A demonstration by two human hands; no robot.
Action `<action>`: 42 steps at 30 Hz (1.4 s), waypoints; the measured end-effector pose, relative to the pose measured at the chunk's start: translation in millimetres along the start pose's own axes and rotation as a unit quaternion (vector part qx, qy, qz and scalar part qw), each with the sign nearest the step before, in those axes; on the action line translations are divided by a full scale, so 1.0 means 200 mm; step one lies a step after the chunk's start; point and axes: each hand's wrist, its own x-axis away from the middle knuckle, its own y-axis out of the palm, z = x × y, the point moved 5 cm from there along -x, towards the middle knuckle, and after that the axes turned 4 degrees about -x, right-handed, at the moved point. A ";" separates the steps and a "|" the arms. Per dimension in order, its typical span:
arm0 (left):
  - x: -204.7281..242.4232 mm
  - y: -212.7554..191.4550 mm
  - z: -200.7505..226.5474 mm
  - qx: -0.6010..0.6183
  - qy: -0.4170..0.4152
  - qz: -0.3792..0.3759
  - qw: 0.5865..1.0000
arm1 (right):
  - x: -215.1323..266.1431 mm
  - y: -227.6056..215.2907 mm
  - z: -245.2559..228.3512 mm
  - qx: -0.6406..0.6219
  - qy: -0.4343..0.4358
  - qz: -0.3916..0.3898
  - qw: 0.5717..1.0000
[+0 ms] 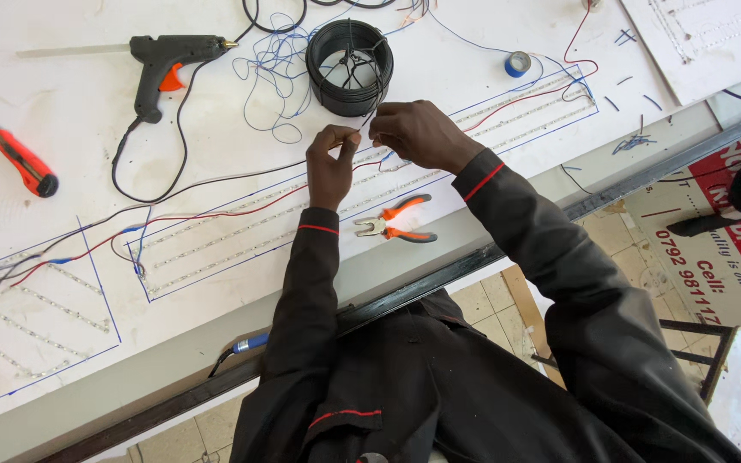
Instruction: The person strips the insulation from the ends of electrical wires using pliers and twists the exposed strands together. They then wrap the wire connections with blue electrical tape to secure and insulate the joints.
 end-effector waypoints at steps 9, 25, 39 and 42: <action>0.04 0.06 0.16 0.049 0.050 0.004 0.997 | -0.09 -0.01 0.05 0.103 -0.162 0.024 0.981; 0.10 0.17 0.07 -0.026 0.021 0.133 0.991 | -0.19 0.10 0.22 -0.056 -0.005 -0.061 0.997; 0.11 0.16 0.11 -0.148 0.103 0.171 0.969 | -0.33 0.16 0.33 -0.073 0.174 -0.175 0.966; 0.11 0.18 0.09 -0.158 0.109 0.169 0.967 | -0.34 0.20 0.33 -0.017 0.192 -0.186 0.964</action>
